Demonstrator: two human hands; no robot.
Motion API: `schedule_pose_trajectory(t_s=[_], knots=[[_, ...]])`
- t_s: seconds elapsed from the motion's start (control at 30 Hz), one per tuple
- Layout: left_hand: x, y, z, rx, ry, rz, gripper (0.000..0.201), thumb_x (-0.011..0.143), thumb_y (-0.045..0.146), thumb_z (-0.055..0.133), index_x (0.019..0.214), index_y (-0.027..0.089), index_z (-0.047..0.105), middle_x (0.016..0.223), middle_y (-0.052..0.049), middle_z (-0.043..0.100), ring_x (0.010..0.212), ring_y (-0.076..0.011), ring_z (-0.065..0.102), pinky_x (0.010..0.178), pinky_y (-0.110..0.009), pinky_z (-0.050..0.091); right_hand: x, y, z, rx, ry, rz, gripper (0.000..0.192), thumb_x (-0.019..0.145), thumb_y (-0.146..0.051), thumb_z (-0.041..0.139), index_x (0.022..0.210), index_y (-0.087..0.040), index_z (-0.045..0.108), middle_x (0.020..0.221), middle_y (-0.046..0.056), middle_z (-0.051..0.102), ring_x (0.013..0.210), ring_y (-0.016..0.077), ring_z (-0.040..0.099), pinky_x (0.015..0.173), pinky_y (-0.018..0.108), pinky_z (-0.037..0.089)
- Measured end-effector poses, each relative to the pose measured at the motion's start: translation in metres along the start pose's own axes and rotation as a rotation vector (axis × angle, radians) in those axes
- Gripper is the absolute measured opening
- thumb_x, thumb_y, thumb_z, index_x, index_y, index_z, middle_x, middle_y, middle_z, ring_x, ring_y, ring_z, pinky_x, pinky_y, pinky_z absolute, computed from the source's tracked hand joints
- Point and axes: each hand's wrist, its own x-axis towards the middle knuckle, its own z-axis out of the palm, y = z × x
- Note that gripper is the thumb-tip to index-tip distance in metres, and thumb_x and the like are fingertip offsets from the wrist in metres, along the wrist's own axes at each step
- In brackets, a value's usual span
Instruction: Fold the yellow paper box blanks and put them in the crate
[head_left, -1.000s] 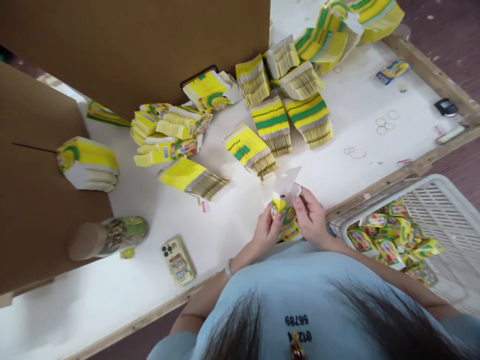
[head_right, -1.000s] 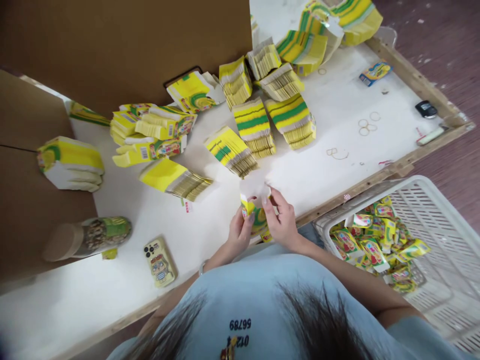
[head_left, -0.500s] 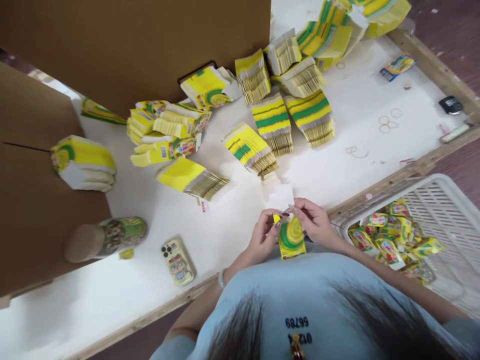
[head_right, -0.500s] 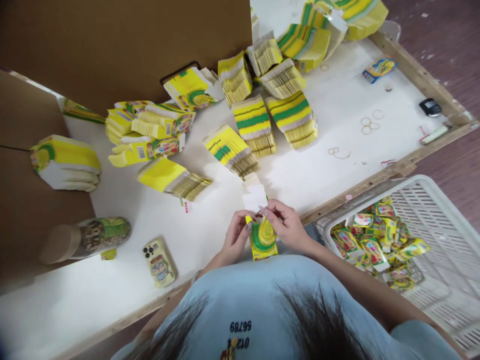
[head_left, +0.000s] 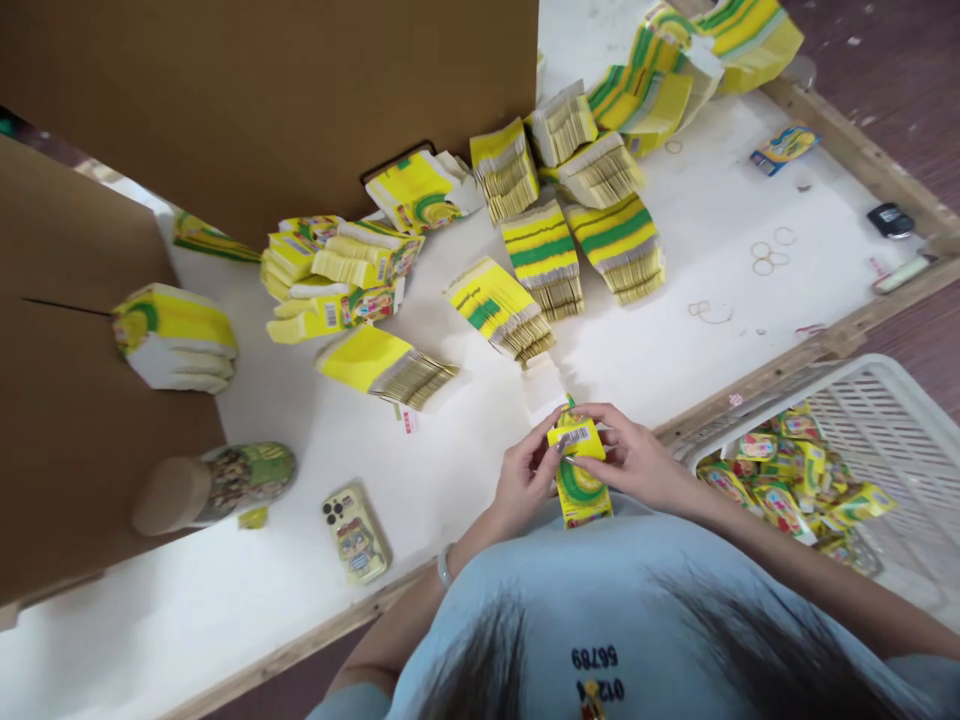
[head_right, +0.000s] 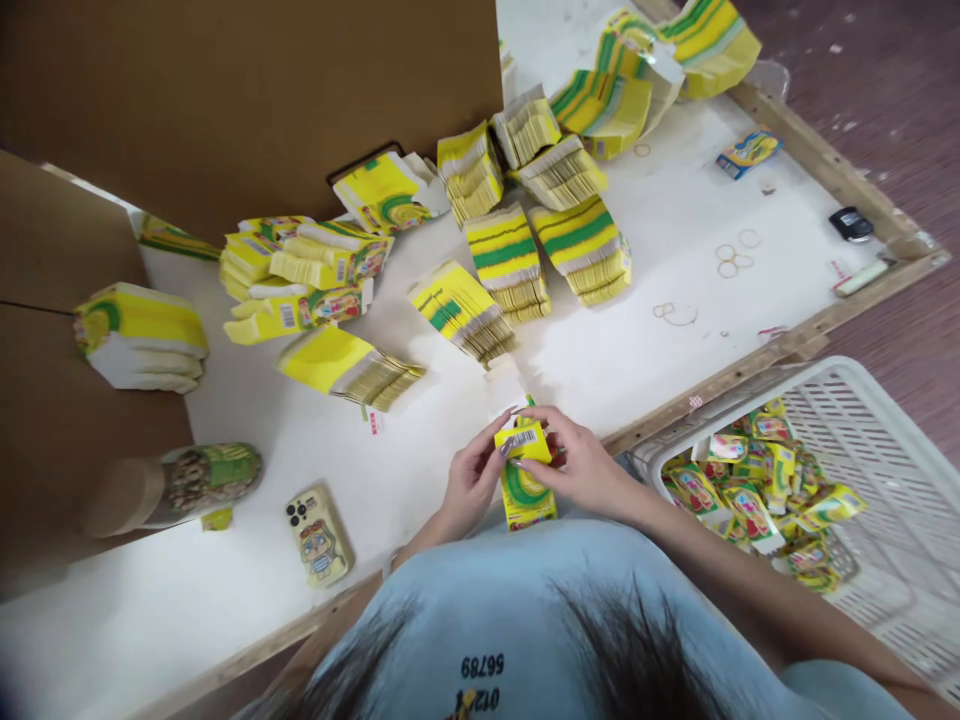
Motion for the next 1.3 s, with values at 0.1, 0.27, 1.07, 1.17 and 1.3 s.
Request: schedule_pose_trajectory(t_s=[0.1, 0.27, 1.07, 1.17, 1.3], knots=[[-0.001, 0.001, -0.001, 0.019, -0.02, -0.005, 0.054, 0.1, 0.049, 0.059, 0.144, 0.018, 0.062, 0.135, -0.012, 0.073, 0.107, -0.0205, 0.076, 0.088, -0.029, 0.063, -0.001, -0.011, 0.001, 0.056, -0.033, 0.089, 0.053, 0.087, -0.023, 0.066, 0.138, -0.022, 0.053, 0.101, 0.005, 0.075, 0.079, 0.0168, 0.073, 0.067, 0.03, 0.064], [0.0, 0.003, -0.001, 0.069, -0.009, 0.05, 0.052, 0.1, 0.048, 0.059, 0.143, 0.018, 0.064, 0.132, -0.012, 0.075, 0.1, -0.0205, 0.077, 0.083, -0.029, 0.063, -0.001, -0.013, -0.005, 0.007, -0.006, 0.06, 0.05, 0.084, -0.022, 0.067, 0.133, -0.024, 0.057, 0.106, 0.007, 0.073, 0.083, 0.017, 0.072, 0.07, 0.03, 0.063], [0.033, -0.003, 0.005, 0.343, 0.084, 0.323, 0.047, 0.107, 0.048, 0.041, 0.139, 0.022, 0.062, 0.119, -0.011, 0.075, 0.104, -0.0224, 0.071, 0.089, -0.036, 0.058, 0.014, 0.013, -0.02, 0.387, 0.075, 0.242, 0.054, 0.08, -0.056, 0.078, 0.126, -0.027, 0.075, 0.11, 0.005, 0.082, 0.085, 0.0192, 0.076, 0.068, 0.032, 0.065], [0.061, -0.007, -0.012, 0.668, 0.17, 0.369, 0.059, 0.099, 0.055, 0.057, 0.146, 0.02, 0.053, 0.124, -0.014, 0.067, 0.115, -0.0281, 0.062, 0.1, -0.045, 0.052, -0.017, 0.014, -0.066, 0.044, 0.13, 0.209, 0.051, 0.089, -0.061, 0.066, 0.123, -0.025, 0.076, 0.119, 0.01, 0.08, 0.093, 0.0246, 0.077, 0.074, 0.038, 0.065], [0.101, -0.018, -0.034, 0.824, 0.174, 0.303, 0.064, 0.082, 0.056, 0.08, 0.127, 0.015, 0.062, 0.116, -0.014, 0.064, 0.109, -0.029, 0.061, 0.096, -0.045, 0.051, -0.094, 0.044, -0.162, -0.809, 0.346, 0.254, 0.045, 0.088, -0.065, 0.061, 0.086, -0.025, 0.082, 0.08, 0.017, 0.08, 0.068, 0.0345, 0.075, 0.067, 0.052, 0.058]])
